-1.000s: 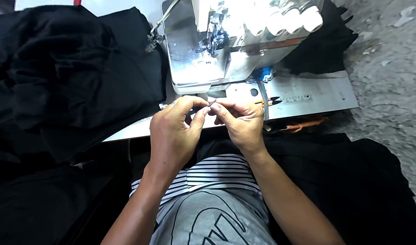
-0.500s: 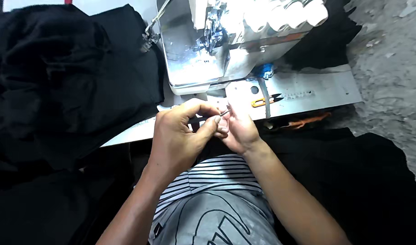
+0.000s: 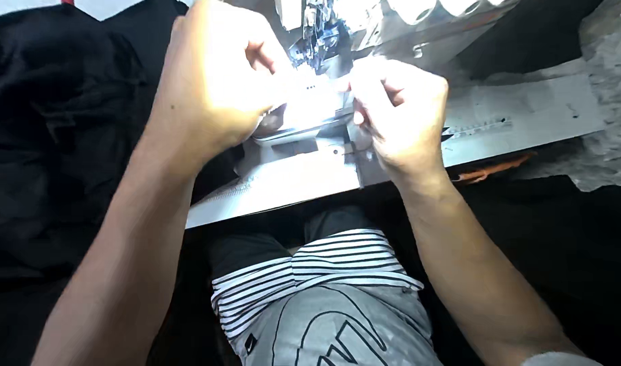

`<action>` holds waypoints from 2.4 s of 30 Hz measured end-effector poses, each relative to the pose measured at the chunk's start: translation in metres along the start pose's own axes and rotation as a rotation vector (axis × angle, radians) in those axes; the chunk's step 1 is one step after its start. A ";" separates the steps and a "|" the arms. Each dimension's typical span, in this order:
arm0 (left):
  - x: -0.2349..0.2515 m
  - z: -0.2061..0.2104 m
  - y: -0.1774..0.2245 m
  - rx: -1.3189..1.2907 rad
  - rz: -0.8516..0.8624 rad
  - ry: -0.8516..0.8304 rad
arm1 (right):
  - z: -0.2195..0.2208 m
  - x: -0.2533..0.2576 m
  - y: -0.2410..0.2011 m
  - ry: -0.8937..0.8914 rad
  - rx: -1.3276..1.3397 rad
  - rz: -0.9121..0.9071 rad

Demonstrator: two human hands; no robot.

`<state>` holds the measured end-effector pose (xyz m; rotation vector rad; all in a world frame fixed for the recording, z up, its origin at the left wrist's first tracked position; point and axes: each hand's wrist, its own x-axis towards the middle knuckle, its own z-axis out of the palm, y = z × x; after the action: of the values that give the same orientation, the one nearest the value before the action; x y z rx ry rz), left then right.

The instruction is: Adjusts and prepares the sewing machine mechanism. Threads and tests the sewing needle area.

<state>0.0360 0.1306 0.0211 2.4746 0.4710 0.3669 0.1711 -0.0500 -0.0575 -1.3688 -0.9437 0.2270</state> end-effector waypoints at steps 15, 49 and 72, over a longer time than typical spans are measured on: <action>0.032 0.010 -0.012 0.010 -0.067 -0.078 | 0.003 0.009 0.014 0.022 -0.061 -0.009; 0.033 0.009 -0.016 0.064 0.007 -0.083 | 0.001 0.007 0.014 -0.004 -0.022 0.033; 0.034 0.010 -0.016 0.075 0.005 -0.083 | 0.000 0.008 0.015 -0.016 0.037 0.031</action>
<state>0.0656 0.1520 0.0090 2.5531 0.4518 0.2522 0.1816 -0.0416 -0.0675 -1.3503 -0.9279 0.2774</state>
